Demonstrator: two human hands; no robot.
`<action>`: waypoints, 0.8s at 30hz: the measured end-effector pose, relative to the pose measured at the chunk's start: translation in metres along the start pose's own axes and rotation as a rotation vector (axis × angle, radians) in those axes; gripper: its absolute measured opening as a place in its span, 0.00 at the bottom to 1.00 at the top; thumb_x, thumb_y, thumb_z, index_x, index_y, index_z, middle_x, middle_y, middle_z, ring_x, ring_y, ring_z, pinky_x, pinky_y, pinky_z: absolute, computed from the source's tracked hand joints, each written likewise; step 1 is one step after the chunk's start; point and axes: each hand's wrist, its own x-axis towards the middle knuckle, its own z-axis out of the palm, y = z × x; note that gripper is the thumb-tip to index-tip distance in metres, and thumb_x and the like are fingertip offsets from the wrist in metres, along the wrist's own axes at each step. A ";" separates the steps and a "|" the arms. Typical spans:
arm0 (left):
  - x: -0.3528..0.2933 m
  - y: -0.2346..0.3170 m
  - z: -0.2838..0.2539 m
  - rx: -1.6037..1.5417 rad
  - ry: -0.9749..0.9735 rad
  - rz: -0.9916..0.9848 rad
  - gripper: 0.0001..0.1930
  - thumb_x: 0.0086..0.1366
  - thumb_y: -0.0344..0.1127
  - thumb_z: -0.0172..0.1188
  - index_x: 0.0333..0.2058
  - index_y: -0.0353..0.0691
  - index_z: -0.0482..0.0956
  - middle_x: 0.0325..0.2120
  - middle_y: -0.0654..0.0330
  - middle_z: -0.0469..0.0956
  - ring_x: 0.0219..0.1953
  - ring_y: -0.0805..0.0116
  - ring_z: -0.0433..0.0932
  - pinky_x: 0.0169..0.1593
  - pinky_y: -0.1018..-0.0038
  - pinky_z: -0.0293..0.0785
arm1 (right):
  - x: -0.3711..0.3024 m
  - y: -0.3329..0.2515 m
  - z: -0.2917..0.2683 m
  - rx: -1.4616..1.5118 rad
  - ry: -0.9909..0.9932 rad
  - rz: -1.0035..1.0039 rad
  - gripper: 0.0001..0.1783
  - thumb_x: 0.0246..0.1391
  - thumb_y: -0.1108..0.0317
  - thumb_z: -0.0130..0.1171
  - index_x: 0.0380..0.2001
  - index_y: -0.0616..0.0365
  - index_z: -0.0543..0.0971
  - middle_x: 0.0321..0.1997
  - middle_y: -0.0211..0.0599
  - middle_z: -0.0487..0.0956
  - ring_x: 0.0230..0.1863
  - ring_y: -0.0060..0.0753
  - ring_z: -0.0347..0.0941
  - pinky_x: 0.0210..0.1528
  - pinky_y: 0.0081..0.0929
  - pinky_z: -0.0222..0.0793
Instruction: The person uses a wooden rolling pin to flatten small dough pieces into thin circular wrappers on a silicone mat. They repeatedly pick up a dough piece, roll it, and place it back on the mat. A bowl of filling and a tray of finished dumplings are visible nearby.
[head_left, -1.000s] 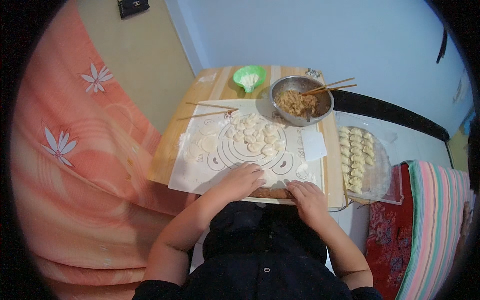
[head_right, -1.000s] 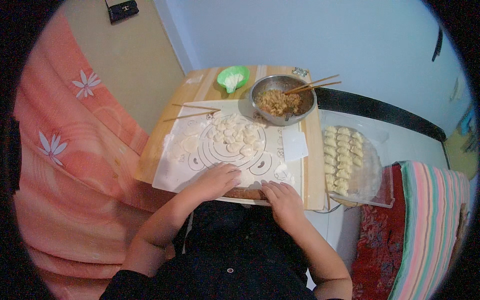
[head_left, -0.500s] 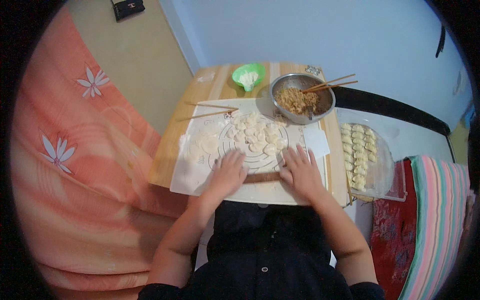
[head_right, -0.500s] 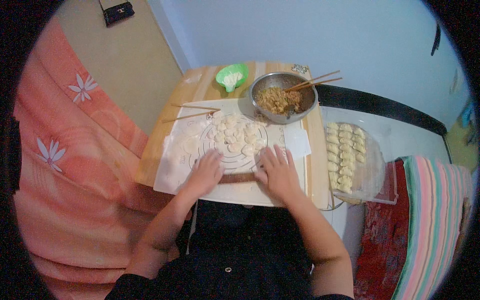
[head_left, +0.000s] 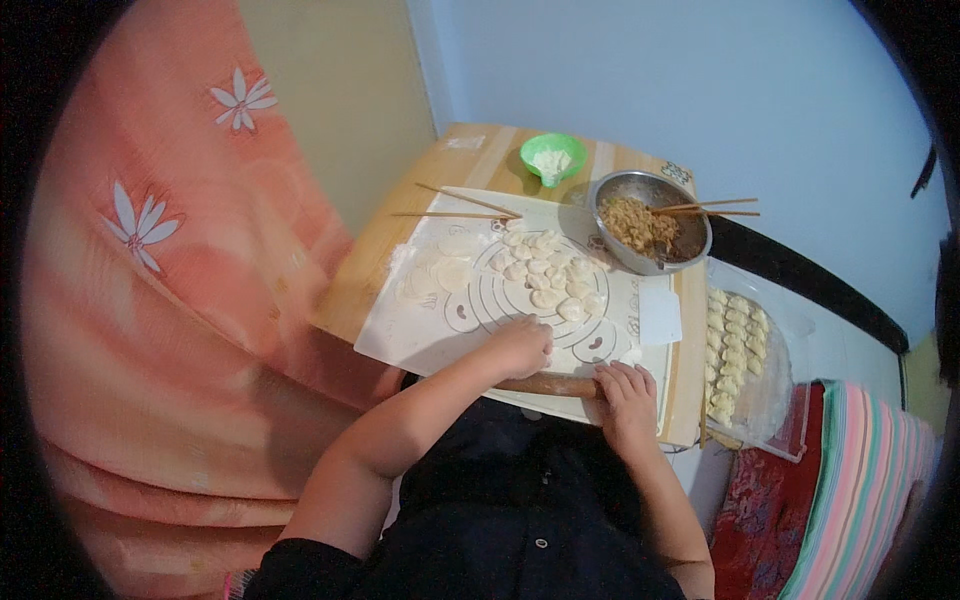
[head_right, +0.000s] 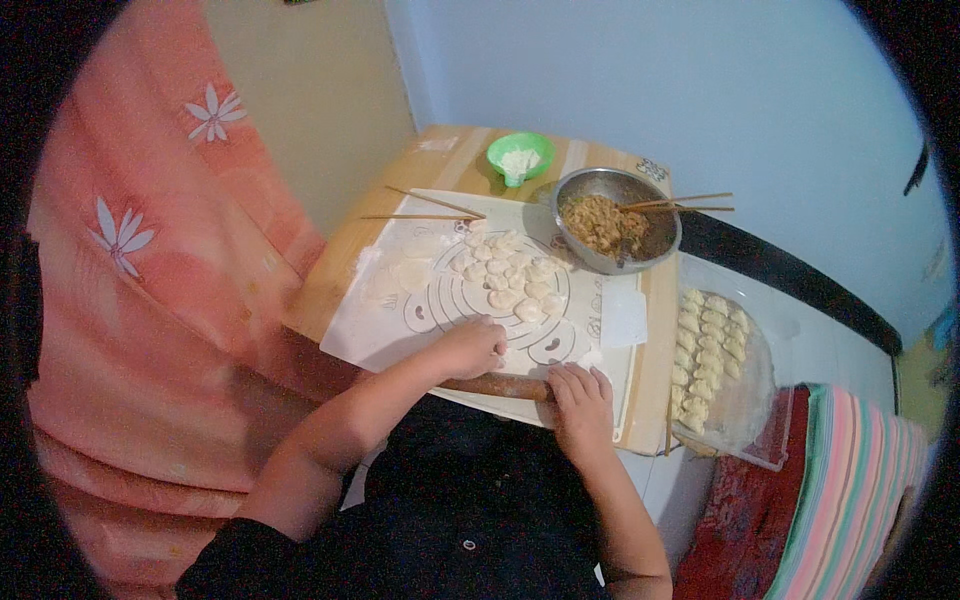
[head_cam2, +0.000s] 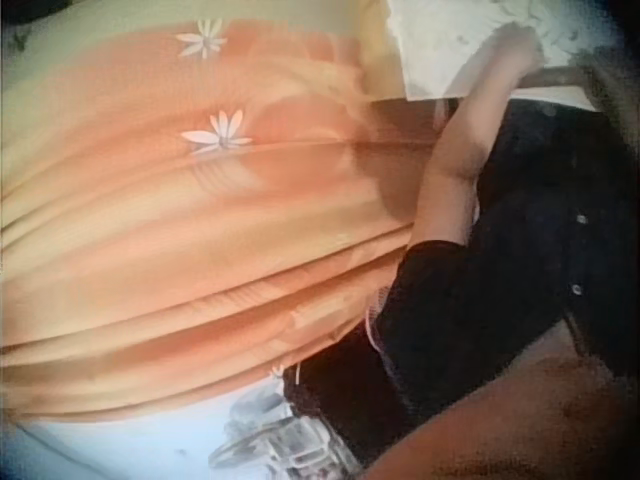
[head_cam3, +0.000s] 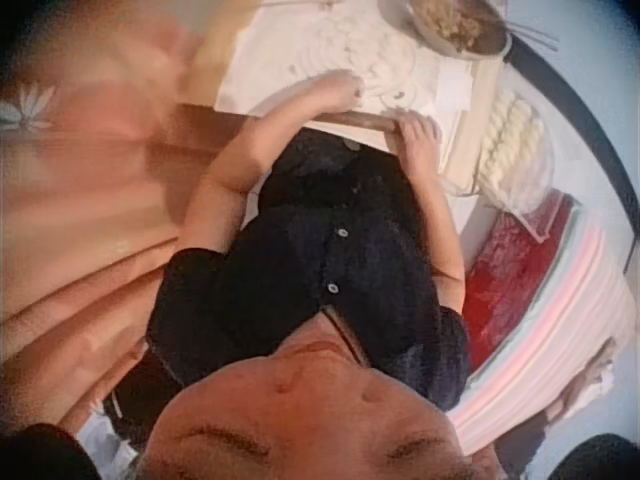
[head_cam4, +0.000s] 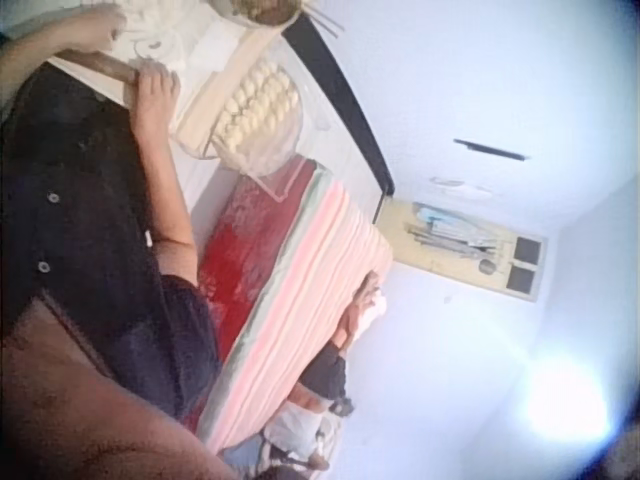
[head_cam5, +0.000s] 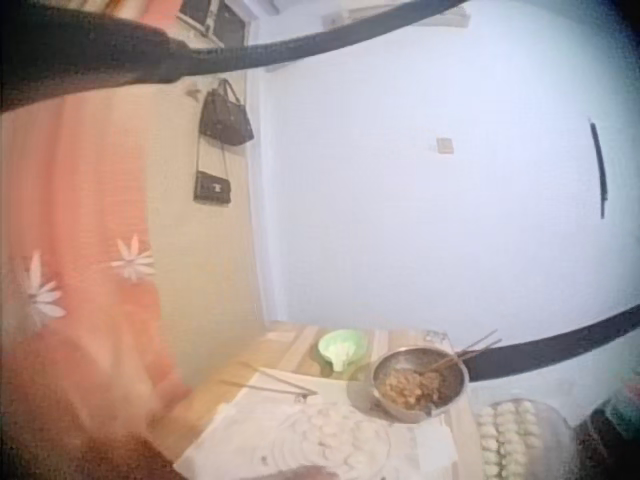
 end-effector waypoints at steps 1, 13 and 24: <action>-0.001 -0.001 0.007 -0.010 0.045 0.040 0.13 0.57 0.35 0.64 0.39 0.37 0.76 0.38 0.51 0.78 0.45 0.50 0.76 0.48 0.60 0.71 | 0.000 0.001 -0.001 -0.013 0.004 -0.010 0.23 0.46 0.73 0.60 0.49 0.55 0.74 0.54 0.32 0.77 0.60 0.38 0.69 0.65 0.48 0.56; -0.015 -0.003 -0.013 -0.250 0.049 -0.068 0.08 0.64 0.34 0.57 0.40 0.39 0.77 0.35 0.48 0.80 0.41 0.50 0.79 0.45 0.60 0.73 | -0.011 0.017 -0.003 -0.052 0.032 0.027 0.23 0.45 0.71 0.65 0.48 0.51 0.75 0.53 0.31 0.78 0.58 0.38 0.70 0.65 0.48 0.54; 0.007 -0.140 -0.065 0.197 0.573 -0.196 0.19 0.60 0.26 0.52 0.50 0.40 0.78 0.51 0.51 0.77 0.55 0.51 0.74 0.58 0.60 0.69 | -0.024 0.032 -0.011 0.033 0.254 0.214 0.24 0.42 0.80 0.61 0.47 0.57 0.74 0.46 0.44 0.75 0.50 0.50 0.69 0.56 0.45 0.58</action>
